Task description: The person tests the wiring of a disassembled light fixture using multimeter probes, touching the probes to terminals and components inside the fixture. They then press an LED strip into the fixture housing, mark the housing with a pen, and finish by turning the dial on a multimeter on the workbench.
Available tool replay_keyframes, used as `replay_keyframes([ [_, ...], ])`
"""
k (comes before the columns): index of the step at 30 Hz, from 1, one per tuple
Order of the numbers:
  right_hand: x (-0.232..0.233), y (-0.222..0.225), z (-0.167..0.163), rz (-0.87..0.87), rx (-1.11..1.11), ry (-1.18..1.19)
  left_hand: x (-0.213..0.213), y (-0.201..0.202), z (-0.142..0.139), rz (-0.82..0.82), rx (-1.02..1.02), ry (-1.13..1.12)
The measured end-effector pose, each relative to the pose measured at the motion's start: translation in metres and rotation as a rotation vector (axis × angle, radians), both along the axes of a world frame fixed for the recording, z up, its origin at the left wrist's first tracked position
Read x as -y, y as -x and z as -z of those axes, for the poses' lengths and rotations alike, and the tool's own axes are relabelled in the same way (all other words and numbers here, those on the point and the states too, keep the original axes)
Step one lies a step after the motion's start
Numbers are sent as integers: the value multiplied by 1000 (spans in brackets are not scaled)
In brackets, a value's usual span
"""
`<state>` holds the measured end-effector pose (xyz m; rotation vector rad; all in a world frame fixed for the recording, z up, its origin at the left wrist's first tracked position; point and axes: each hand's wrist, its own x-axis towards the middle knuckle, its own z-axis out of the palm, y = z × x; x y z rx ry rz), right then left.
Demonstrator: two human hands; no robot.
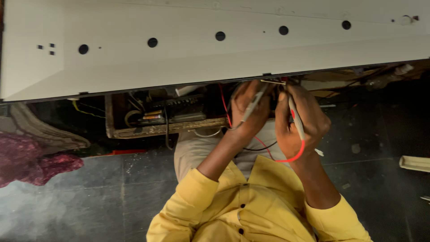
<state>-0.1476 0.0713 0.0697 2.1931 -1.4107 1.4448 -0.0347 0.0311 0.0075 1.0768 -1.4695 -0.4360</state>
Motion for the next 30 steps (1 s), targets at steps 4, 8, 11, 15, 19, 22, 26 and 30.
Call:
replay_keyframes([
  [4, -15, 12, -1, -55, 115, -8, -10, -5, -9, 16, -121, -27],
  [8, -12, 21, 11, -158, 434, -149, -24, -20, -12, 182, -269, -137],
  [11, -2, 27, 26, -135, 286, -190, -28, -25, -11, 332, -481, -312],
  [15, 2, 27, 46, -226, 413, -252, -32, -39, -8, 433, -658, -486],
  [19, 1, 21, 59, -236, 515, -282, -29, -47, -8, 534, -698, -468],
  [22, 1, 16, 61, -313, 698, -336, -30, -47, -13, 541, -713, -496],
  [26, -1, 16, 58, -372, 794, -364, -33, -48, -22, 596, -748, -409],
  [30, -2, 18, 56, -345, 797, -333, -43, -56, -30, 475, -716, -377],
])
